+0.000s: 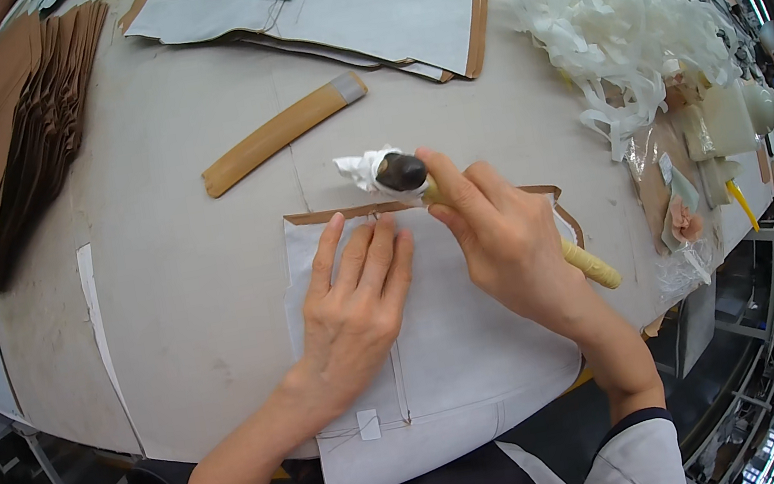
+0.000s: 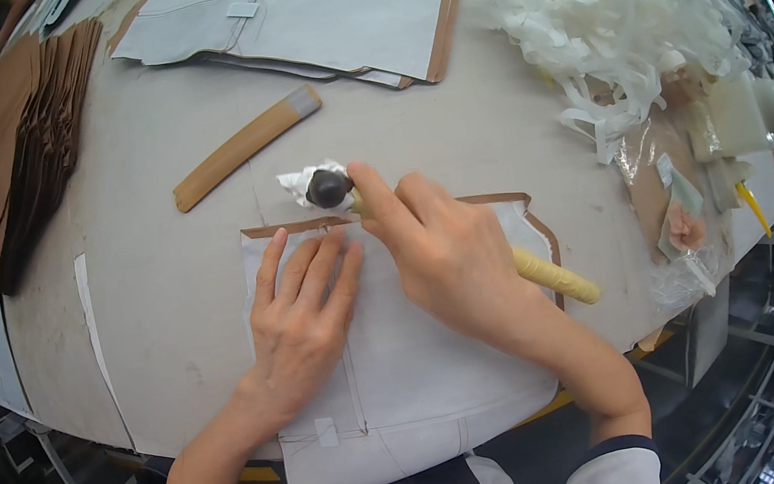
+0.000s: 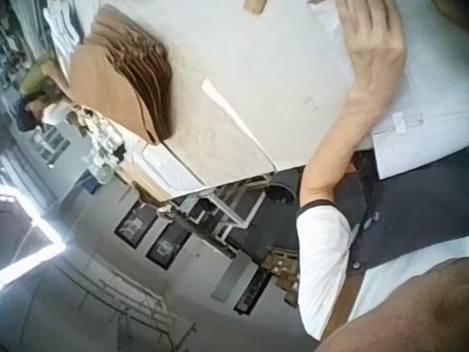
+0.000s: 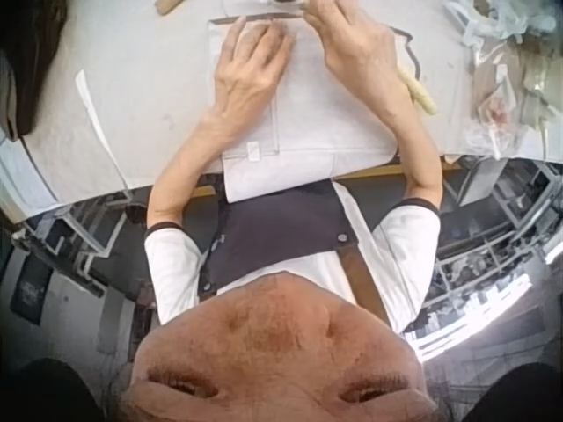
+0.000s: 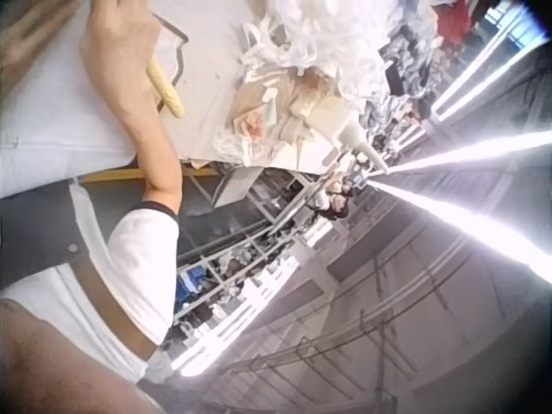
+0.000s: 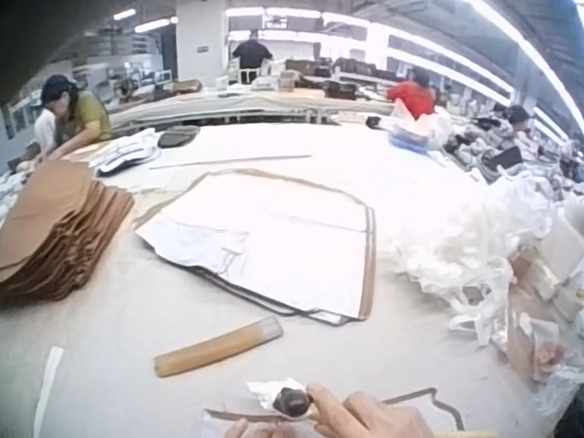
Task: The recorder is assembling and gluing edges of a leather or faux-leather bag component on a workshop table.
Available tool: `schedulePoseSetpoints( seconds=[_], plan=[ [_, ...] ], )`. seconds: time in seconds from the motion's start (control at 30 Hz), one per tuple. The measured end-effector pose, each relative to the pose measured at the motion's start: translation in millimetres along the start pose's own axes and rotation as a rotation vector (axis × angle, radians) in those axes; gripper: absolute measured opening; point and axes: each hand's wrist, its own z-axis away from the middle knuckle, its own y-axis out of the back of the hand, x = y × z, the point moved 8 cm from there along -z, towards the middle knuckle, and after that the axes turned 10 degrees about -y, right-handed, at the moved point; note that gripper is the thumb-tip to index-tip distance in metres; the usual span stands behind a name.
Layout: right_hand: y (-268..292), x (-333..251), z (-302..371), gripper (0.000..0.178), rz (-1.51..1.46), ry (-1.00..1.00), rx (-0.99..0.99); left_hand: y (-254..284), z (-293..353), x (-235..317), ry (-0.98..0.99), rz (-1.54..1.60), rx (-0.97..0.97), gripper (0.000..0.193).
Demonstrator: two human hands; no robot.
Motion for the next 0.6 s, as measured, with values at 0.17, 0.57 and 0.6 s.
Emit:
schedulePoseSetpoints(
  seconds=[0.17, 0.57, 0.6],
  plan=[
    [-13.0, 7.1, 3.5, 0.048, -0.022, -0.041, -0.072, 4.6, 10.7, -6.9, 0.006, 0.063, -0.022, 0.043],
    [-10.9, 19.6, 6.1, 0.051, -0.092, -0.147, -0.056, -3.0, 4.9, -23.4, 0.157, 0.115, -0.028, 0.056],
    [-10.6, 19.2, 5.7, 0.051, -0.088, -0.143, -0.058, -2.4, 4.1, -22.9, 0.148, 0.102, -0.040, 0.057]
  ],
)
